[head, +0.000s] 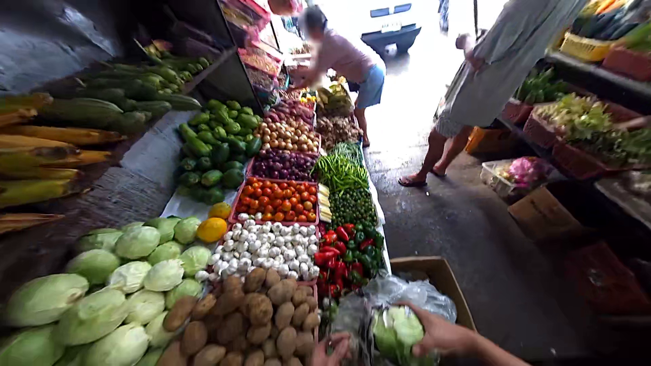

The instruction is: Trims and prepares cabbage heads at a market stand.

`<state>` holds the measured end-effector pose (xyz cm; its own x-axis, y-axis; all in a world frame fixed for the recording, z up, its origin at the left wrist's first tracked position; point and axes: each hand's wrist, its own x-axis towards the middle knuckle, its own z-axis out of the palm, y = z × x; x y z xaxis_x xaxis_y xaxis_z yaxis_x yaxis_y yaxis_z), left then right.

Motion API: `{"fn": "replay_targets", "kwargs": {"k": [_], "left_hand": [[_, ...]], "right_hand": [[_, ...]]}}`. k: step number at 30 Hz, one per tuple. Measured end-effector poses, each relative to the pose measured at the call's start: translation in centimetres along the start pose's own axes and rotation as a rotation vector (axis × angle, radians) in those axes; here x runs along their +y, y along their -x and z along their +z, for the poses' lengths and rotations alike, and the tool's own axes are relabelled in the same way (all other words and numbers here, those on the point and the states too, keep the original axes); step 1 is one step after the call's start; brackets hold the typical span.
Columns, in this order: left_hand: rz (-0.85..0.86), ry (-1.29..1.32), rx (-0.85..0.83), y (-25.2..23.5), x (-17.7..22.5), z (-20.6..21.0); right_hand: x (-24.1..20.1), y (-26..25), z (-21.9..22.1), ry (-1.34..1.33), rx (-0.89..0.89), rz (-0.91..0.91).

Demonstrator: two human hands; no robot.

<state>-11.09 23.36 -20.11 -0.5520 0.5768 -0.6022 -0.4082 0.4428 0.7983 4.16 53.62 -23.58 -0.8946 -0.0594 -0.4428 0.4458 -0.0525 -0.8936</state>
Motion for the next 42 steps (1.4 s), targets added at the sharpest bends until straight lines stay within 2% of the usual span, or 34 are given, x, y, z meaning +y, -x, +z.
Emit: {"fn": "replay_targets", "kwargs": {"k": [3, 5, 6, 8, 10, 14, 17, 19, 22, 26, 29, 31, 35, 39, 42], "left_hand": [[0.006, 0.069, -0.154, -1.1, 0.4, 2.8], [-0.010, 0.087, -0.239, -1.3, 1.5, 4.8], [-0.008, 0.089, -0.271, -1.7, 1.9, 5.7], [-0.022, 0.063, -0.327, -2.6, 2.2, 7.6], [-0.044, 0.038, -0.352, -4.0, 2.1, 9.6], [-0.075, -0.008, -0.259, -6.7, 2.2, 13.3], [-0.039, -0.182, -0.224, -7.9, 3.8, 15.5], [0.084, -0.296, -0.199, -7.9, 5.3, 16.8], [0.237, -0.213, -0.199, -7.6, 8.2, 19.8], [0.238, -0.343, -0.334, -8.9, 11.2, 23.2], [0.299, -0.178, -0.309, -9.1, 11.8, 22.8], [0.281, -0.096, -0.319, -9.2, 12.4, 22.0], [0.281, -0.091, -0.239, -10.6, 12.6, 21.2], [0.340, -0.358, -0.146, -11.9, 12.8, 21.8], [0.278, -0.487, -0.063, -14.8, 11.3, 22.4]], "right_hand": [[0.2, 4.9, -1.2, -0.386, 0.047, -0.053], [1.5, 8.0, -1.8, -0.593, 0.055, -0.230], [1.8, 9.3, -2.1, -0.652, 0.103, -0.303], [1.9, 11.7, -2.4, -0.742, 0.300, -0.339], [2.6, 12.6, -3.6, -0.802, 0.492, -0.304], [6.9, 10.6, -7.5, -0.710, 0.825, -0.198], [7.0, 10.6, -9.3, -0.646, 0.957, -0.116], [5.8, 11.3, -9.3, -0.612, 0.931, -0.159], [4.0, 11.8, -7.4, -0.653, 0.823, -0.256], [1.8, 11.2, -4.1, -0.630, 0.800, -0.331], [0.7, 11.3, -3.8, -0.634, 0.822, -0.373], [0.2, 11.7, -4.1, -0.673, 0.783, -0.378], [0.4, 12.5, -4.3, -0.913, 0.631, -0.502], [0.4, 13.5, -4.6, -1.216, 0.454, -0.599], [0.1, 14.9, -4.6, -1.301, 0.419, -0.632]]}}
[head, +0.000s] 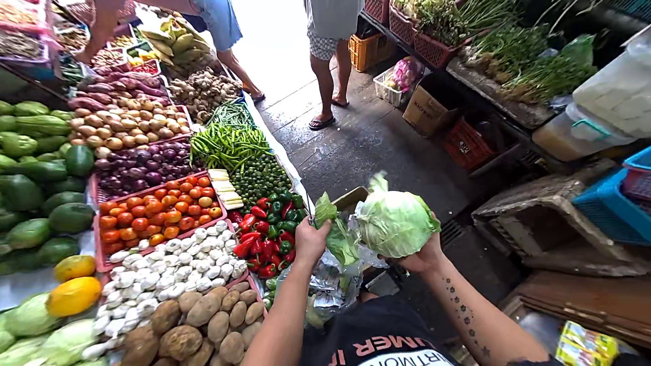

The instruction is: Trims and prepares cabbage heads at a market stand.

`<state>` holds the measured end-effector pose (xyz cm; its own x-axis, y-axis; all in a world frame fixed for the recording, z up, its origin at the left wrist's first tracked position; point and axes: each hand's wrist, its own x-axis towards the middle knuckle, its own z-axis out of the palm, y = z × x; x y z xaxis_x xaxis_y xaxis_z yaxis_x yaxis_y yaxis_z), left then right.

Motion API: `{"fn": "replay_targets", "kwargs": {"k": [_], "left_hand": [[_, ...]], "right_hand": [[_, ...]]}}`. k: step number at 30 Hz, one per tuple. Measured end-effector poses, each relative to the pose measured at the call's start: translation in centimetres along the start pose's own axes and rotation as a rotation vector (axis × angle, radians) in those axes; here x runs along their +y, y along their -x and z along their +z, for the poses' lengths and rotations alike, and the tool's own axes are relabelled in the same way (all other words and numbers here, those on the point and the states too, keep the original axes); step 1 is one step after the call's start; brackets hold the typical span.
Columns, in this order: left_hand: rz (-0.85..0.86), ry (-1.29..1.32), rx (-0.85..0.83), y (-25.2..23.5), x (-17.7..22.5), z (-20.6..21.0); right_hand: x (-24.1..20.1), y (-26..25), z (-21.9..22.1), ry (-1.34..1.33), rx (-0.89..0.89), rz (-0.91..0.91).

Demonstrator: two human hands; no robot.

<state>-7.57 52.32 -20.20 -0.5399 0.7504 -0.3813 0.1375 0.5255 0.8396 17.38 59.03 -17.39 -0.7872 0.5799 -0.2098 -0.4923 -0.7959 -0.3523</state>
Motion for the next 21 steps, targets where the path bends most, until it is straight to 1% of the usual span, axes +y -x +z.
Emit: {"fn": "replay_targets", "kwargs": {"k": [2, 3, 4, 5, 7, 9, 11, 13, 14, 16, 18, 20, 21], "left_hand": [[-0.059, -0.100, -0.059, -1.0, -1.1, 0.6], [-0.070, -0.102, -0.100, -1.0, -1.0, 0.6], [-0.052, -0.055, -0.118, -0.4, -0.5, 0.5], [-0.003, 0.060, -0.130, 0.7, 0.3, 0.6], [0.091, 0.341, -0.229, 3.1, 2.1, 0.8], [0.141, 0.397, -0.293, 4.3, 3.3, 0.8], [0.164, 0.410, -0.273, 3.9, 3.1, 0.6], [0.267, 0.302, -0.207, 3.0, 2.1, 0.0], [0.324, 0.196, -0.164, 2.7, 1.3, -0.2], [0.413, -0.031, -0.056, 2.3, -0.3, -0.2], [0.484, -0.218, 0.009, 1.8, -1.3, -0.2], [0.527, -0.318, -0.001, 2.2, -1.7, 0.1], [0.526, -0.325, -0.014, 2.3, -1.6, 0.1]], "right_hand": [[-0.5, 0.4, -0.4, -0.036, -0.045, -0.028], [-0.6, 0.2, -0.8, -0.033, -0.078, -0.041], [-0.8, -0.1, -1.2, -0.014, -0.113, -0.053], [-0.8, -0.6, -1.7, 0.015, -0.147, -0.064], [-0.3, -1.6, -2.4, 0.045, -0.189, -0.070], [0.8, -2.6, -2.8, 0.048, -0.186, -0.034], [1.9, -3.6, -3.1, 0.049, -0.177, 0.044], [2.4, -4.3, -3.3, 0.110, -0.115, 0.161], [2.2, -4.4, -3.4, 0.186, -0.065, 0.233], [1.2, -4.5, -2.9, 0.422, 0.028, 0.340], [0.5, -4.9, -1.6, 0.570, 0.161, 0.333], [1.1, -4.9, -0.7, 0.682, 0.256, 0.242], [1.4, -4.9, -0.6, 0.715, 0.287, 0.183]]}}
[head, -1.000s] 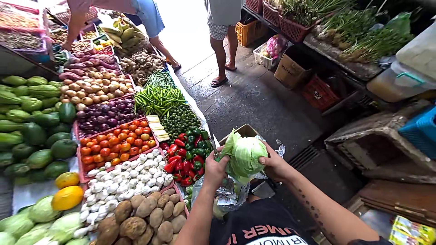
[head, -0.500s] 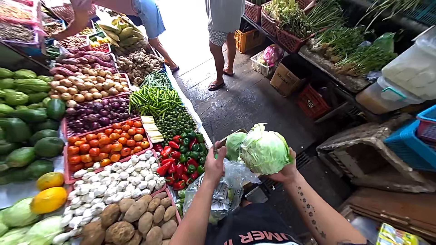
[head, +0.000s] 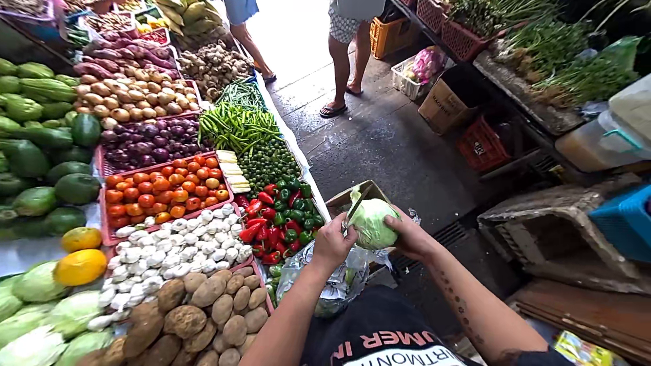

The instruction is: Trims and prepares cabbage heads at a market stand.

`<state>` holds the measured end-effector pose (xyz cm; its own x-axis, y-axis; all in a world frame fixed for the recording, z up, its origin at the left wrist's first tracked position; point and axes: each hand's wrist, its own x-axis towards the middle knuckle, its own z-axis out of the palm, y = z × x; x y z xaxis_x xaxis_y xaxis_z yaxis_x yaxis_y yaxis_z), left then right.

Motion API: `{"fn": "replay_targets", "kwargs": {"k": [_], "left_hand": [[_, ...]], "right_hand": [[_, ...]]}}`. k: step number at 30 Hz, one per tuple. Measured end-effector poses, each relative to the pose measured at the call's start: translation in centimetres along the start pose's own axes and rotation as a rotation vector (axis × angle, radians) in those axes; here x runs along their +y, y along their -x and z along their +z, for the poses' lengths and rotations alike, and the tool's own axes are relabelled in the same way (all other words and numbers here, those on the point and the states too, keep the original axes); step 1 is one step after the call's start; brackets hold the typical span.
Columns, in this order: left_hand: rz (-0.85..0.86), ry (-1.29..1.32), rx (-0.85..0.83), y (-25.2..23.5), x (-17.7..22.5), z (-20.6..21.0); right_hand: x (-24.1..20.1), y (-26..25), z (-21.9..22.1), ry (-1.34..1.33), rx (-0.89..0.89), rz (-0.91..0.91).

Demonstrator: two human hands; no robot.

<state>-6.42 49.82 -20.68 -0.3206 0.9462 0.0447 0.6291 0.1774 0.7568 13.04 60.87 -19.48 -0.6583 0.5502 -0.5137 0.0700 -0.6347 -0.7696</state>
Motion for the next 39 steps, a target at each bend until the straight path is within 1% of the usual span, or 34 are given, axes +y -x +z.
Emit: {"fn": "replay_targets", "kwargs": {"k": [2, 4, 6, 7, 8, 9, 10, 11, 12, 13, 15, 17, 20, 22, 24, 28, 30, 31, 33, 34, 35, 36, 37, 38, 39], "left_hand": [[-0.057, 0.082, -0.042, -0.3, 0.5, -0.7], [-0.166, 0.270, -0.040, -0.6, 0.6, -1.6], [-0.382, 0.551, -0.040, -1.4, -0.2, -2.1], [-0.485, 0.635, -0.057, -2.0, -1.0, -1.9], [-0.554, 0.639, -0.087, -2.4, -1.9, -1.4], [-0.572, 0.555, -0.132, -2.7, -2.9, -0.9], [-0.554, 0.404, -0.203, -3.0, -3.6, -0.6], [-0.541, 0.259, -0.293, -3.2, -3.9, -0.6], [-0.519, 0.164, -0.336, -3.0, -4.0, -0.5], [-0.485, 0.093, -0.318, -2.6, -3.6, -0.4], [-0.383, 0.017, -0.267, -1.9, -1.4, -1.0], [-0.301, -0.071, -0.376, -0.3, 1.5, -2.3], [-0.231, -0.279, -0.538, 0.1, 4.7, -4.0], [-0.256, -0.341, -0.631, -0.5, 5.4, -4.3], [-0.292, -0.336, -0.693, -0.8, 5.8, -4.3], [-0.307, -0.326, -0.706, -0.6, 6.5, -3.3], [-0.306, -0.337, -0.718, -0.6, 5.3, -1.9], [-0.327, -0.348, -0.755, -0.6, 3.9, -0.7], [-0.437, -0.374, -0.860, 0.4, -1.1, 2.3], [-0.509, -0.382, -0.921, 1.2, -4.2, 3.4], [-0.576, -0.380, -0.980, 1.7, -6.6, 3.9], [-0.618, -0.380, -1.038, 2.1, -8.0, 3.8], [-0.642, -0.361, -1.080, 2.7, -8.4, 3.7], [-0.654, -0.306, -1.071, 3.3, -8.2, 3.3], [-0.664, -0.199, -0.995, 3.4, -7.7, 2.5]], "right_hand": [[0.2, 0.0, 0.0, -0.015, 0.032, -0.095], [0.9, 0.5, -0.3, -0.140, 0.003, -0.124], [1.6, 1.7, -0.6, -0.366, -0.056, -0.092], [1.9, 2.4, -0.8, -0.497, -0.101, -0.068], [2.0, 3.2, -0.9, -0.598, -0.132, -0.051], [1.9, 3.9, -1.0, -0.660, -0.170, -0.054], [1.8, 4.2, -1.6, -0.682, -0.242, -0.064], [1.9, 4.4, -2.5, -0.659, -0.319, -0.073], [2.0, 4.5, -3.4, -0.623, -0.340, -0.077], [2.1, 4.6, -4.0, -0.584, -0.320, -0.085], [1.7, 3.8, -4.1, -0.496, -0.232, -0.107], [2.2, 3.4, -3.0, -0.493, -0.135, -0.129], [2.8, 3.1, -1.2, -0.486, -0.089, -0.185], [3.1, 3.4, -0.6, -0.461, -0.094, -0.211], [3.5, 4.0, -0.5, -0.458, -0.082, -0.218], [4.3, 5.2, -0.5, -0.489, -0.066, -0.214], [5.0, 5.9, -0.4, -0.497, -0.016, -0.188], [5.5, 6.4, -0.6, -0.493, 0.028, -0.163], [6.4, 8.3, -0.8, -0.490, 0.104, -0.127], [6.2, 9.2, -0.9, -0.472, 0.097, -0.131], [5.7, 9.6, -0.9, -0.461, 0.077, -0.150], [5.4, 9.9, -0.8, -0.462, 0.076, -0.163], [5.4, 10.4, -0.7, -0.459, 0.124, -0.153], [5.5, 10.6, -0.8, -0.450, 0.181, -0.125], [5.5, 10.2, -1.0, -0.404, 0.257, -0.084]]}}
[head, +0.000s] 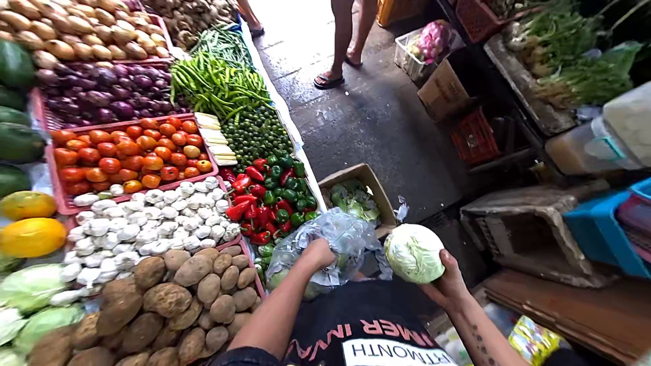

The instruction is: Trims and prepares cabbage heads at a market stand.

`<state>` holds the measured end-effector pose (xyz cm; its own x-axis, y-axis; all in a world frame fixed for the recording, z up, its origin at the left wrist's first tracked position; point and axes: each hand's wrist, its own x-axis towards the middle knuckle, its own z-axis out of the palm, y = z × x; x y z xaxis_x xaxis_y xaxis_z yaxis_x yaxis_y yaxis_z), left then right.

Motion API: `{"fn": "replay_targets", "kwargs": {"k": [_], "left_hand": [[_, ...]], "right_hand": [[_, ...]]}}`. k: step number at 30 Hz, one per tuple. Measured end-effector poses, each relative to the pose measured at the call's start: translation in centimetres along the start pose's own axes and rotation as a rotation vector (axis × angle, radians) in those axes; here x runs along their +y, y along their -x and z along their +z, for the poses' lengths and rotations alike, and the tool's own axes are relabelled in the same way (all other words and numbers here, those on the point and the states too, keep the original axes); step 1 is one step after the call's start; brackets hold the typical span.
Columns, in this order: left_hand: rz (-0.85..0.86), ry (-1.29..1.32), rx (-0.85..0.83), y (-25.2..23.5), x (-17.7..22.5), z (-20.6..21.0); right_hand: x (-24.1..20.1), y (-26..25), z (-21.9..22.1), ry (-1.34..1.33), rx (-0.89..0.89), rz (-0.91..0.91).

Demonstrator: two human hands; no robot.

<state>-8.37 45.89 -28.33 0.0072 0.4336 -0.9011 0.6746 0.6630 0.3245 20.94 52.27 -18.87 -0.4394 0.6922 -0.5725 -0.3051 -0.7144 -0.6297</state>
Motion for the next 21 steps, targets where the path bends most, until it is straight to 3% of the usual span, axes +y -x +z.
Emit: {"fn": "replay_targets", "kwargs": {"k": [2, 4, 7, 10, 12, 15, 17, 19, 21], "left_hand": [[0.143, 0.377, 0.104, 3.6, 0.1, -0.4], [0.305, 0.786, 0.196, 8.4, -0.6, -0.8], [0.507, 1.084, 0.441, 14.3, -4.0, -1.0], [0.708, 1.184, 0.827, 18.5, -11.3, -0.1], [0.653, 1.414, 0.927, 21.9, -16.6, 1.1], [0.421, 1.878, 0.823, 25.1, -23.3, 3.9], [0.415, 2.130, 0.811, 25.6, -27.4, 4.8], [0.388, 2.273, 0.979, 26.9, -31.6, 4.5], [0.579, 2.353, 1.164, 28.3, -36.8, 4.2]], "right_hand": [[0.2, -0.8, 0.6, 0.224, 0.137, 0.030], [1.1, -2.2, 3.3, 0.485, 0.104, 0.021], [3.2, -3.7, 10.6, 0.750, -0.298, 0.000], [5.9, -2.5, 19.0, 0.782, -0.744, 0.049], [8.6, -2.1, 23.9, 0.756, -1.008, 0.073], [13.2, -2.7, 29.7, 0.700, -1.283, 0.128], [16.3, -3.2, 32.5, 0.714, -1.286, 0.166], [19.2, -3.3, 33.9, 0.797, -1.198, 0.190], [21.4, -3.7, 33.6, 0.851, -1.110, 0.248]]}}
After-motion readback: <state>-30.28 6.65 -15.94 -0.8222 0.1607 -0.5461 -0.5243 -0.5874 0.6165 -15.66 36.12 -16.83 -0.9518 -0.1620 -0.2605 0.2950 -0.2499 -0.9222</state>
